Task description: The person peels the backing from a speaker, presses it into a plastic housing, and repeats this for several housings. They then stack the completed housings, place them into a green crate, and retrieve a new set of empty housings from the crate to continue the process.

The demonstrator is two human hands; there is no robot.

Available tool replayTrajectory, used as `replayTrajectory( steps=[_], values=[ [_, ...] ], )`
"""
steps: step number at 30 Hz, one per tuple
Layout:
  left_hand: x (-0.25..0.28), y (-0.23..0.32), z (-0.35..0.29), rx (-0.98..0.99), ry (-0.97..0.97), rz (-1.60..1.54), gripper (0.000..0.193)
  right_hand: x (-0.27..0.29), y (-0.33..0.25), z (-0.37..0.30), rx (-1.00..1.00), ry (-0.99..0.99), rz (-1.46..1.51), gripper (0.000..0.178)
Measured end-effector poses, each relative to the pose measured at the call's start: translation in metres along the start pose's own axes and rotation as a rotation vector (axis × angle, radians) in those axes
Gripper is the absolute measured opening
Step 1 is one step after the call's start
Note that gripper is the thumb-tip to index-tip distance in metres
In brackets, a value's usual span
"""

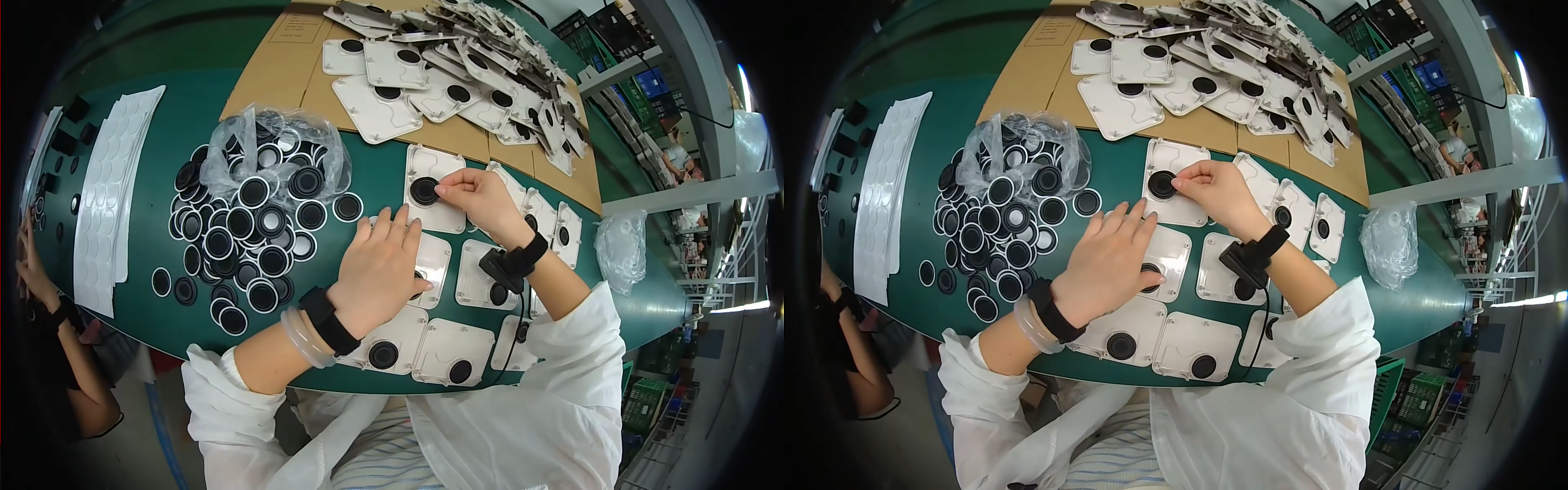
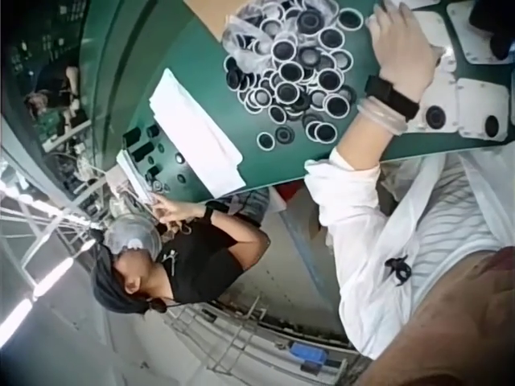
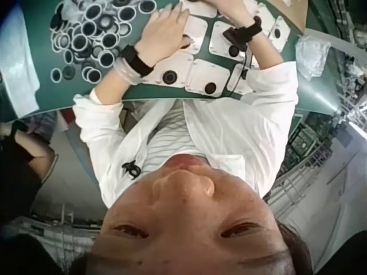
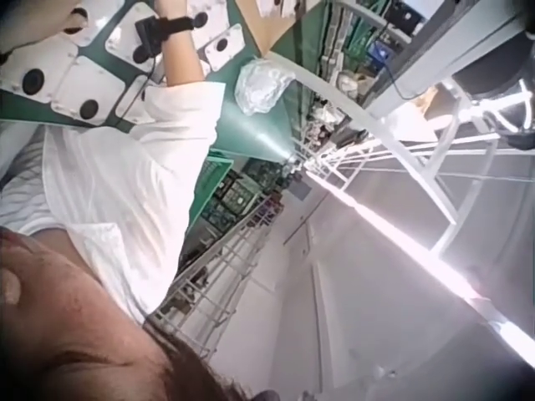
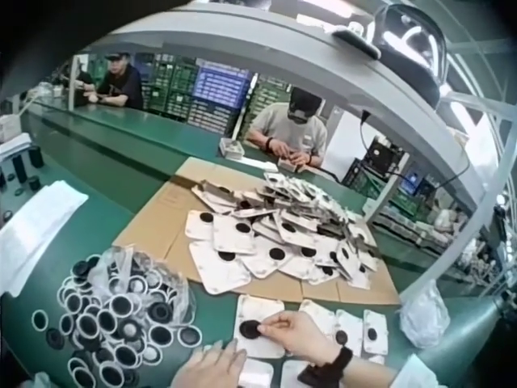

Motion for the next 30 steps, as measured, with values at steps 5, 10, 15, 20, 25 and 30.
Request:
replayTrajectory(
  steps=[5, 10, 15, 20, 25, 30],
  values=[
    [0.002, -0.001, 0.001, -0.007, -0.019, -0.01, 0.077, 0.001, 0.008, 0.003, -0.01, -0.015, 0.012, 0.017],
    [0.003, -0.001, 0.001, 0.0, -0.056, 0.013, 0.076, 0.001, 0.01, 0.003, -0.047, -0.021, 0.077, 0.017],
    [0.002, 0.0, 0.001, 0.01, -0.075, 0.021, 0.076, 0.0, 0.011, 0.002, -0.055, -0.01, 0.11, 0.017],
    [0.002, 0.0, 0.001, 0.016, -0.085, 0.017, 0.076, 0.0, 0.006, 0.001, -0.059, -0.013, 0.101, 0.018],
    [0.002, 0.0, 0.001, 0.008, -0.081, 0.03, 0.076, 0.0, 0.004, 0.001, -0.073, -0.022, 0.057, 0.019],
    [0.003, 0.0, 0.002, 0.004, -0.087, 0.041, 0.076, -0.002, 0.002, -0.001, -0.031, -0.013, 0.029, 0.019]
  ],
)
Point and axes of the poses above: each hand's wrist, its own z-axis towards the middle knuckle, its own x-axis out of the back of the hand, y = z × x, the point moved 5 cm from there along z, towards the middle knuckle, and after that the axes turned 10 degrees about x, right-handed, at the moved point
